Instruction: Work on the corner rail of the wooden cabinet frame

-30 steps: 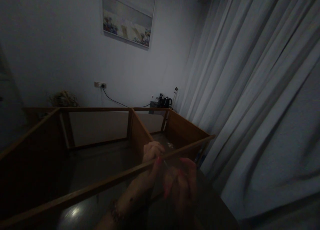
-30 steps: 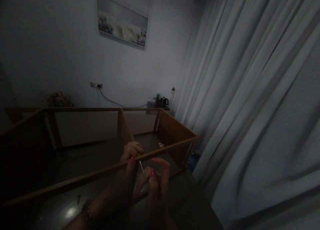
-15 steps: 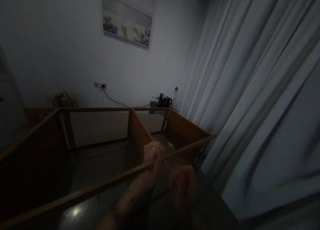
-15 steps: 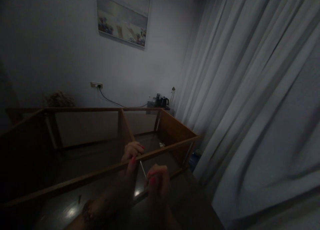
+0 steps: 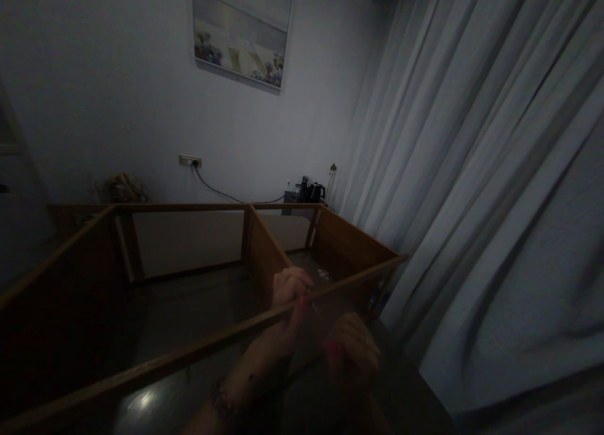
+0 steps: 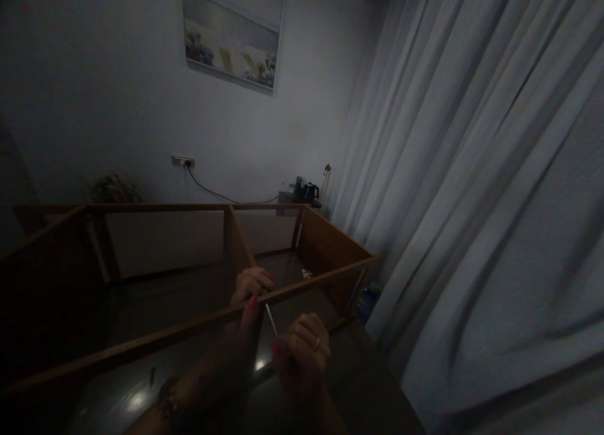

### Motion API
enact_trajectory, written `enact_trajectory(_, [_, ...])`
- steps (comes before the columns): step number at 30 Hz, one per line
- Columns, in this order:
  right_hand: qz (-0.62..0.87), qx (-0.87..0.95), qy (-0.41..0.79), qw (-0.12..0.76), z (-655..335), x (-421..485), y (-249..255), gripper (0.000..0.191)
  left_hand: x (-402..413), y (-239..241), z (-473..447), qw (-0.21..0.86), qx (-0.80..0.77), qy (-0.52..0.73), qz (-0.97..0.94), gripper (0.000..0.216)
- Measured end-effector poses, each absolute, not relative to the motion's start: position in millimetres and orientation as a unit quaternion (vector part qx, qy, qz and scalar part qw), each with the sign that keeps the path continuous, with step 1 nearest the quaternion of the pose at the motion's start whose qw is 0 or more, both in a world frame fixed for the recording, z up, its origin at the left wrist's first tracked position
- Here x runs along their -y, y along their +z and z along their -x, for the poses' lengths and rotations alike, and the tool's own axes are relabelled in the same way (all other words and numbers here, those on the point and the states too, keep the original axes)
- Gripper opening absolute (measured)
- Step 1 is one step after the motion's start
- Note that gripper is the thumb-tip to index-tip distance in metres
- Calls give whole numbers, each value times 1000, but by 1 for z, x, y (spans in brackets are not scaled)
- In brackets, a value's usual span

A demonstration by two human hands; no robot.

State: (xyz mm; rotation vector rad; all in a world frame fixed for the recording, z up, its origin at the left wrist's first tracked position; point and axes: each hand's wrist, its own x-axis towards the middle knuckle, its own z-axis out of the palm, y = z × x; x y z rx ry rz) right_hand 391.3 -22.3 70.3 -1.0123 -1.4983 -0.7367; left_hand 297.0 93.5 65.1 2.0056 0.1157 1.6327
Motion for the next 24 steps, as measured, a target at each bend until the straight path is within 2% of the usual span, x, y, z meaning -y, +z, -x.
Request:
enact_trajectory(5, [435,634,-311,559,-386,22,68,36,-90,70,-295,291,-61,599,-743,48])
enact_trajectory(14, [464,630,-255,568,-378,24,68,45,-85,74,-288,301,-50,590,-748,34])
enact_trajectory(18, [466,636,-261,557,-378,23,73,44,-87,73,-291,297,-51,596,-744,37])
enact_trajectory(24, [466,605,-297,573,-381,22,67,29,-92,68,-300,304,-40,608,-732,48])
